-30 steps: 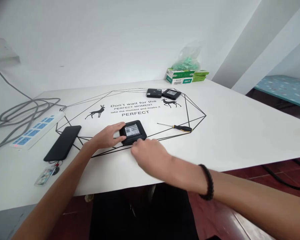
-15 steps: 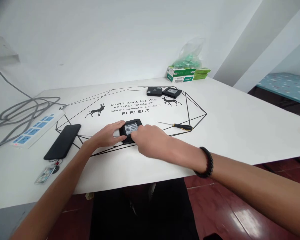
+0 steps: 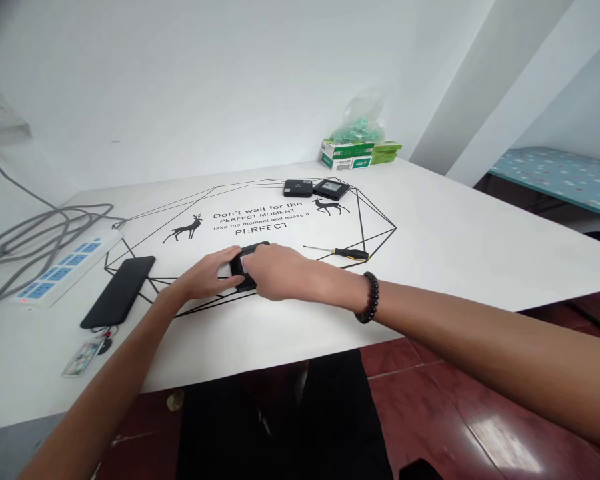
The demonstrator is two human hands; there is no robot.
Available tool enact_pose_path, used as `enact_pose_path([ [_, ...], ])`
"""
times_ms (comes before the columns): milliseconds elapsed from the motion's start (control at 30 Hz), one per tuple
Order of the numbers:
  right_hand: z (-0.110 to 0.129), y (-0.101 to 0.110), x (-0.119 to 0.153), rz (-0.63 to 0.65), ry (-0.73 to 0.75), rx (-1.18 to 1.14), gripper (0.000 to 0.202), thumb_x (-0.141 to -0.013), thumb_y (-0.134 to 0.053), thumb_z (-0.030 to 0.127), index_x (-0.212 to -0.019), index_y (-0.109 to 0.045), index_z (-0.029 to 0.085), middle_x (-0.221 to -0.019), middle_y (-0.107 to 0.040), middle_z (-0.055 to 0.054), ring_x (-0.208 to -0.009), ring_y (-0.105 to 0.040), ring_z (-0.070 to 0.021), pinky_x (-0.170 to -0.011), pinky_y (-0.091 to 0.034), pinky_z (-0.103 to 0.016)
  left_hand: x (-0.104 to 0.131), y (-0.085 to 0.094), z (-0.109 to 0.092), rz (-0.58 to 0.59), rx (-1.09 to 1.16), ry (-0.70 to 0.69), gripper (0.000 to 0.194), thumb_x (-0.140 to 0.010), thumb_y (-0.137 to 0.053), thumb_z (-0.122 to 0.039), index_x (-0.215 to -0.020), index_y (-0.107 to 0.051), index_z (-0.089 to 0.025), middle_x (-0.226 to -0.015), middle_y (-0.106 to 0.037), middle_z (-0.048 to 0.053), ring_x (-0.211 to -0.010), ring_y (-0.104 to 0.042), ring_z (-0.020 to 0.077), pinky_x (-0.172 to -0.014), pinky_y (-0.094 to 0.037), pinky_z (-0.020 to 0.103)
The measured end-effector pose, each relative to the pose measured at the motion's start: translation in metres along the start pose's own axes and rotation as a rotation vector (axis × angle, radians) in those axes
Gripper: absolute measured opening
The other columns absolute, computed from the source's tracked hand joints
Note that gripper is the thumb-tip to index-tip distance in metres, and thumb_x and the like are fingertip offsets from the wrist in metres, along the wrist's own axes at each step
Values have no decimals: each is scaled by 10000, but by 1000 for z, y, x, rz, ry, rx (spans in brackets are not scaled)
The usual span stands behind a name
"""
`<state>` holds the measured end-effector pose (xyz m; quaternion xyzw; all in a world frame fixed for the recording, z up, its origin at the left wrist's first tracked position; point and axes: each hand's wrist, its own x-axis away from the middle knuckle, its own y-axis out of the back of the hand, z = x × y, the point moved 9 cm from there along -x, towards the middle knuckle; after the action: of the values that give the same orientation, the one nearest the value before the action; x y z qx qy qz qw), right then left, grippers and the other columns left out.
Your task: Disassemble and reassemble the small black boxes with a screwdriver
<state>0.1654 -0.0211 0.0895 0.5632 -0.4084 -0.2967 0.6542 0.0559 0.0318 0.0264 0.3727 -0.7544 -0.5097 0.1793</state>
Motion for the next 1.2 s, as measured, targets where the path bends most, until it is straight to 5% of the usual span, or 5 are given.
enact_pose_path([
  [300, -38, -12, 12, 30, 27, -434, 244, -909, -552, 235, -877, -784, 167, -739, -693, -27, -654, -541, -129, -624, -388, -260, 0, -8, 12, 34, -14, 60, 831, -902, -544, -665, -1524, -450, -123, -1631, -413, 187, -1517, -391, 335, -1254, -322, 507],
  [700, -8, -6, 7, -13, 10, -26, 237, -919, -530, 202, -915, -754, 125, -819, -709, -126, -639, -581, -188, -536, -311, -304, 1, 0, -2, 26, 17, 7, 695, -909, -587, -590, -1453, -520, -162, -1555, -522, 147, -1414, -511, 364, -1178, -438, 505],
  [833, -24, -30, 18, -140, 82, -199, 290, -964, -508, 206, -794, -741, 176, -734, -705, -65, -673, -613, -185, -613, -372, -312, 1, -4, 8, 36, 28, 62, 854, -873, -601, -664, -1539, -445, -152, -1641, -406, 159, -1500, -400, 387, -1238, -347, 541],
  [1033, -44, -78, 50, -443, 35, -344, 360, -1037, -463, 317, -1237, -726, 176, -1032, -764, -116, -880, -720, -258, -722, -501, -359, 4, -8, 14, 71, 66, 137, 994, -804, -659, -739, -1590, -394, -190, -1675, -342, 144, -1531, -344, 396, -1242, -330, 562],
  [1200, -77, -75, 75, -532, -88, -332, 428, -1044, -400, 376, -1202, -733, 159, -1024, -768, -133, -782, -710, -249, -702, -529, -385, 4, -7, 8, 55, 89, 119, 978, -810, -682, -700, -1585, -390, -181, -1655, -383, 151, -1512, -378, 390, -1227, -362, 533],
])
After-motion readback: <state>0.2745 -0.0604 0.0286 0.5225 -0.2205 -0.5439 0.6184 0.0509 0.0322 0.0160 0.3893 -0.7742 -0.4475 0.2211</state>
